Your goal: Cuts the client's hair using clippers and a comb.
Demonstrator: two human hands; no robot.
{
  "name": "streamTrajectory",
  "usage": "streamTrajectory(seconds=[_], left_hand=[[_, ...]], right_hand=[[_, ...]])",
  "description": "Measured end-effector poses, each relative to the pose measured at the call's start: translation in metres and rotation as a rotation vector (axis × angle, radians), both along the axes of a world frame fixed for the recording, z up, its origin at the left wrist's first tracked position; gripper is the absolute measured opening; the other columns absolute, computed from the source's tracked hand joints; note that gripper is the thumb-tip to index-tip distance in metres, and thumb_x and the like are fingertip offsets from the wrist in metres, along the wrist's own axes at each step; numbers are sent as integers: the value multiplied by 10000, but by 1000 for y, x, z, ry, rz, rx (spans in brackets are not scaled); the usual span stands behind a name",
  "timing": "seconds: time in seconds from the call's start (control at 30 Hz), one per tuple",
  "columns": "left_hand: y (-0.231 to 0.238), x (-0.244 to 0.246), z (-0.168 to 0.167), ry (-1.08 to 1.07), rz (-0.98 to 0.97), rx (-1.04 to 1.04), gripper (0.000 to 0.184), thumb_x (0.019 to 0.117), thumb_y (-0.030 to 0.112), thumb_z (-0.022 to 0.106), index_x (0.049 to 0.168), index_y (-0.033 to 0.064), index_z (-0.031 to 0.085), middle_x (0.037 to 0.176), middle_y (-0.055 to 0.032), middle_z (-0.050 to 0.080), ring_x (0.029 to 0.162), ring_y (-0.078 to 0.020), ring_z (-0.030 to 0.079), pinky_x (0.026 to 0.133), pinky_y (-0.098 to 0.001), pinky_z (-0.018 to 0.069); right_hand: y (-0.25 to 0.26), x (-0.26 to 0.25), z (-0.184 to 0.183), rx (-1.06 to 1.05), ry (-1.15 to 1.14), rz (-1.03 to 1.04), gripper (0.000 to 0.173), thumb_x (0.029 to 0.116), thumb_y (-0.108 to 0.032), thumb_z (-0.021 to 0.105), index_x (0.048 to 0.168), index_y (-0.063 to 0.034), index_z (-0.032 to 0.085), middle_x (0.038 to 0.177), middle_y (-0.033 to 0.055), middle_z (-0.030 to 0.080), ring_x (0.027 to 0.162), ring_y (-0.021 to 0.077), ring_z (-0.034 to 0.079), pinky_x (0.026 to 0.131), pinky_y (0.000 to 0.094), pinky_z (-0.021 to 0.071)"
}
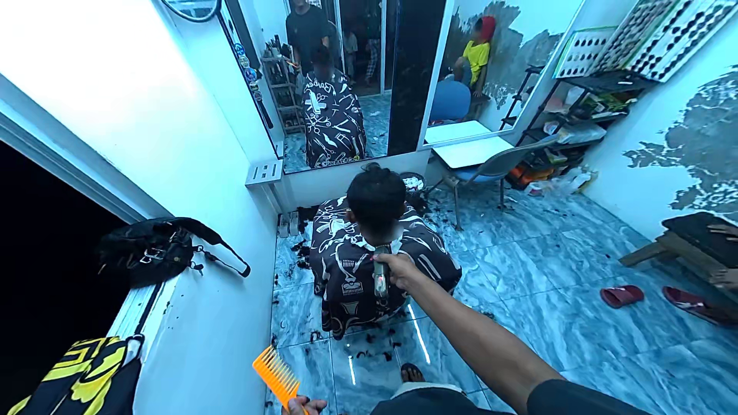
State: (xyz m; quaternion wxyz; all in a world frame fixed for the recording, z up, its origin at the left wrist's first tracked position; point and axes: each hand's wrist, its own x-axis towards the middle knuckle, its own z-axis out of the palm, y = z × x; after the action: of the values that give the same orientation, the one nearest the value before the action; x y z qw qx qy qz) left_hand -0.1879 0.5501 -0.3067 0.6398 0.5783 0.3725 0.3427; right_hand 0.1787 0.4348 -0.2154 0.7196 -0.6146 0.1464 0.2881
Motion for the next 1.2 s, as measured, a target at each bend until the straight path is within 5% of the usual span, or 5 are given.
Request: streamTrajectory(seconds=[0.13, 0.77, 1.07, 1.2], left_hand=[[1, -9, -3, 31, -4, -16, 382, 1121, 216, 209, 1070, -24, 502, 577, 1, 616, 545, -136, 686, 585, -316, 621], [3, -22, -19, 20, 33, 6, 420, 1124, 265, 226, 1073, -16, 534, 580, -6, 611, 540, -156, 684, 571, -332, 626], [-5, -26, -20, 27, 11, -32, 415, 1123, 243, 192, 1065, -10, 516, 573, 20, 602, 539, -127, 678, 590, -308, 623], [-3, -25, -17, 5, -8, -31, 410, 1121, 252, 185, 1060, 7, 507, 573, 31, 611, 559, -128, 691, 614, -322, 629]], right_hand=[[0, -2, -1, -136, -99, 30, 728, 790, -220, 882, 1348, -3, 467, 1099, 217, 667, 914, 329, 701, 746, 507, 610], [1, -1, -15, -85, -60, 13, 596, 821, -279, 864, 1270, -8, 579, 1039, 187, 708, 866, 304, 716, 722, 484, 614], [6, 12, -13, -153, -267, 43, 816, 769, -248, 909, 1404, -46, 437, 1148, 214, 668, 959, 338, 700, 794, 525, 606], [12, 5, -4, -190, -221, 44, 754, 765, -159, 897, 1366, -2, 469, 1140, 225, 665, 972, 326, 700, 817, 505, 608]])
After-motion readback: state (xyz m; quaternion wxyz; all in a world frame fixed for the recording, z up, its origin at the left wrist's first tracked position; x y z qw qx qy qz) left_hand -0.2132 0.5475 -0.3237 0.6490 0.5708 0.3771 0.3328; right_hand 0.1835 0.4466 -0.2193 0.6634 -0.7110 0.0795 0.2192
